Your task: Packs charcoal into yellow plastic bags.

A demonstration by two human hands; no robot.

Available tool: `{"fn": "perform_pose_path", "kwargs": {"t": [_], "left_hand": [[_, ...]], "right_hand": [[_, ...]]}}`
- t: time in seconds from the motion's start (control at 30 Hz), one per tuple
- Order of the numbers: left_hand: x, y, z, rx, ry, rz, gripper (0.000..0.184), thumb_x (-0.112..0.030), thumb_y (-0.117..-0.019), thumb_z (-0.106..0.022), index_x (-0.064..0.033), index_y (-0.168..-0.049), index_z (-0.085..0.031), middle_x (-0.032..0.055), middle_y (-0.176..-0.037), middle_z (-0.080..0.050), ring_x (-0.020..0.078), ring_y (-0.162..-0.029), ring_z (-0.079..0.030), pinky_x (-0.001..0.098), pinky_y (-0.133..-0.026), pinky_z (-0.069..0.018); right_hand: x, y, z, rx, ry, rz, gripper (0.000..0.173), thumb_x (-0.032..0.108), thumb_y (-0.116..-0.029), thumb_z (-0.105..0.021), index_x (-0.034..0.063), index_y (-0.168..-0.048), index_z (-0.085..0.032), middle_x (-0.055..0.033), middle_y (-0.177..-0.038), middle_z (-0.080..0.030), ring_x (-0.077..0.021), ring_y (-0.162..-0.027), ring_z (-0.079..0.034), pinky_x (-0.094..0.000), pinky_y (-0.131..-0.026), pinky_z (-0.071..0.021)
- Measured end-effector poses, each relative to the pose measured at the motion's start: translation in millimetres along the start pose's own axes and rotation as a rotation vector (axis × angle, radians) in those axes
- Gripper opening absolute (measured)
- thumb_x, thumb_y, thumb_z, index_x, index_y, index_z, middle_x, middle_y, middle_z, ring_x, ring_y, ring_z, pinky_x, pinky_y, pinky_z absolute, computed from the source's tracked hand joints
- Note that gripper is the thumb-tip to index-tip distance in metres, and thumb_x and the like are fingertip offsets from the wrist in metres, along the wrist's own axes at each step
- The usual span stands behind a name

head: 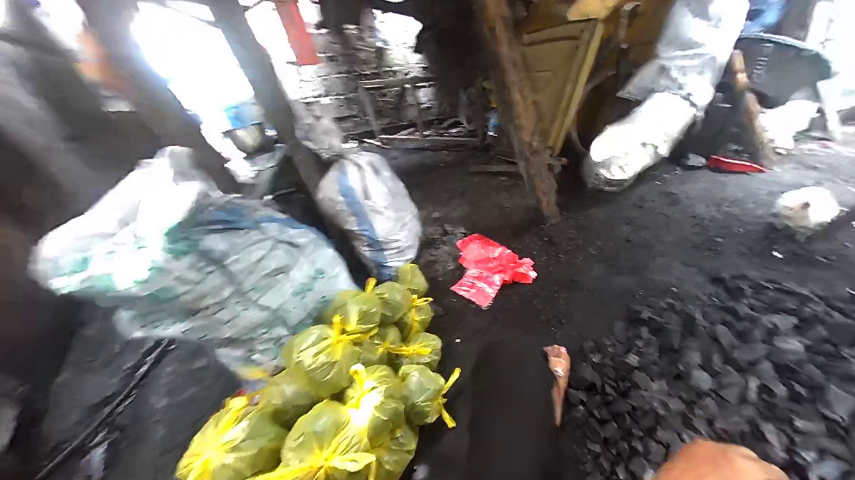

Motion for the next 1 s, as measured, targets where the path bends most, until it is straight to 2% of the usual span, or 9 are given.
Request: {"fn": "perform_pose_path", "kwargs": {"t": [0.07,0.13,0.3,0.43,0.57,0.67,0.77,0.87,1.0], "left_hand": [[-11.1,5.2,3.7,0.058,-0.058,0.022,0.028,-0.016,-0.1023,-0.060,0.0074,-0.114,-0.069,0.0233,-0.111,-0.070,0.0340,-0.107,-0.068,0.0487,-0.097,-0.0526],[-8.5,10.5,-3.8,0.013,-0.152,-0.045,0.026,-0.016,-0.1016,-0.060,0.0052,-0.111,-0.071,0.0220,-0.110,-0.070,0.0336,-0.102,-0.070,0.0467,-0.092,-0.0559],[-8.4,7.7,-6.7,0.223,0.164,0.202,0.032,-0.016,-0.1054,-0.051,0.0099,-0.109,-0.069,0.0203,-0.110,-0.067,0.0260,-0.102,-0.064,0.0421,-0.096,-0.0497],[-2.2,6.8,-13.8,0.065,0.835,0.563,0.020,-0.008,-0.1063,-0.045,-0.0013,-0.099,-0.063,-0.0044,-0.076,-0.058,0.0021,-0.069,-0.056,0.0194,-0.070,-0.0505],[-1.5,10.1,-22.9,0.005,1.110,0.641,0.032,-0.011,-0.1089,-0.040,-0.0085,-0.088,-0.063,-0.0037,-0.073,-0.062,0.0037,-0.066,-0.060,0.0191,-0.067,-0.0528],[-9.2,15.1,-26.5,0.061,0.990,0.553,0.031,-0.011,-0.1082,-0.039,-0.0050,-0.094,-0.066,-0.0031,-0.079,-0.066,0.0038,-0.074,-0.064,0.0217,-0.074,-0.0551],[-13.9,13.9,-20.1,0.139,0.591,0.383,0.031,-0.015,-0.1077,-0.041,0.0005,-0.104,-0.067,-0.0002,-0.092,-0.063,0.0044,-0.082,-0.059,0.0243,-0.079,-0.0511],[-25.4,5.6,-1.9,0.127,-0.010,0.077,0.028,-0.013,-0.1039,-0.052,0.0046,-0.103,-0.074,0.0157,-0.114,-0.066,0.0250,-0.099,-0.065,0.0435,-0.087,-0.0536],[-17.3,2.5,24.3,-0.016,-0.410,-0.154,0.022,-0.012,-0.0998,-0.058,0.0048,-0.103,-0.072,0.0210,-0.104,-0.066,0.0343,-0.086,-0.069,0.0499,-0.072,-0.0579]], "right_hand": [[-3.6,7.8,2.9,-0.063,-0.068,-0.073,0.025,0.008,-0.0975,-0.060,-0.0156,-0.101,-0.066,-0.0225,-0.103,-0.071,-0.0121,-0.099,-0.068,-0.0253,-0.092,-0.0546],[-5.2,8.6,1.9,-0.098,-0.130,-0.103,0.021,0.009,-0.0950,-0.061,-0.0097,-0.100,-0.069,-0.0113,-0.103,-0.073,-0.0009,-0.098,-0.066,-0.0190,-0.090,-0.0546],[-14.3,16.9,-8.1,-0.173,0.063,-0.032,0.018,0.015,-0.0914,-0.062,0.0031,-0.096,-0.075,-0.0111,-0.106,-0.075,-0.0133,-0.105,-0.071,-0.0273,-0.094,-0.0565],[-9.7,24.1,-15.5,-0.267,0.080,-0.073,0.018,0.020,-0.0891,-0.070,0.0052,-0.097,-0.076,-0.0080,-0.100,-0.076,-0.0142,-0.100,-0.071,-0.0300,-0.092,-0.0571],[-0.3,24.1,-6.9,-0.251,0.048,-0.109,0.058,0.055,-0.0764,-0.080,0.0007,-0.095,-0.069,-0.0102,-0.098,-0.069,-0.0077,-0.094,-0.064,-0.0213,-0.085,-0.0537],[3.8,20.8,-5.2,-0.315,-0.001,-0.090,0.049,0.054,-0.0836,-0.076,0.0052,-0.081,-0.067,-0.0015,-0.082,-0.064,-0.0008,-0.087,-0.061,-0.0164,-0.081,-0.0509],[8.3,11.1,-2.8,-0.363,0.107,-0.001,0.039,0.033,-0.0968,-0.065,0.0058,-0.069,-0.065,-0.0013,-0.070,-0.062,-0.0057,-0.076,-0.061,-0.0207,-0.075,-0.0510],[19.3,-2.9,0.6,-0.400,0.294,0.099,0.037,0.017,-0.0919,-0.064,0.0034,-0.059,-0.055,-0.0053,-0.061,-0.053,-0.0147,-0.065,-0.055,-0.0275,-0.067,-0.0461],[29.4,-5.7,15.9,-0.370,0.383,0.115,0.028,0.009,-0.0900,-0.063,-0.0025,-0.065,-0.062,-0.0111,-0.065,-0.059,-0.0210,-0.067,-0.058,-0.0333,-0.069,-0.0497]]}}
Point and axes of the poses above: each hand's wrist, its own y-axis away from the middle knuckle, its own z-axis out of the back of the hand, x = y × z, the point moved 1 cm from there along -y, towards the middle knuckle
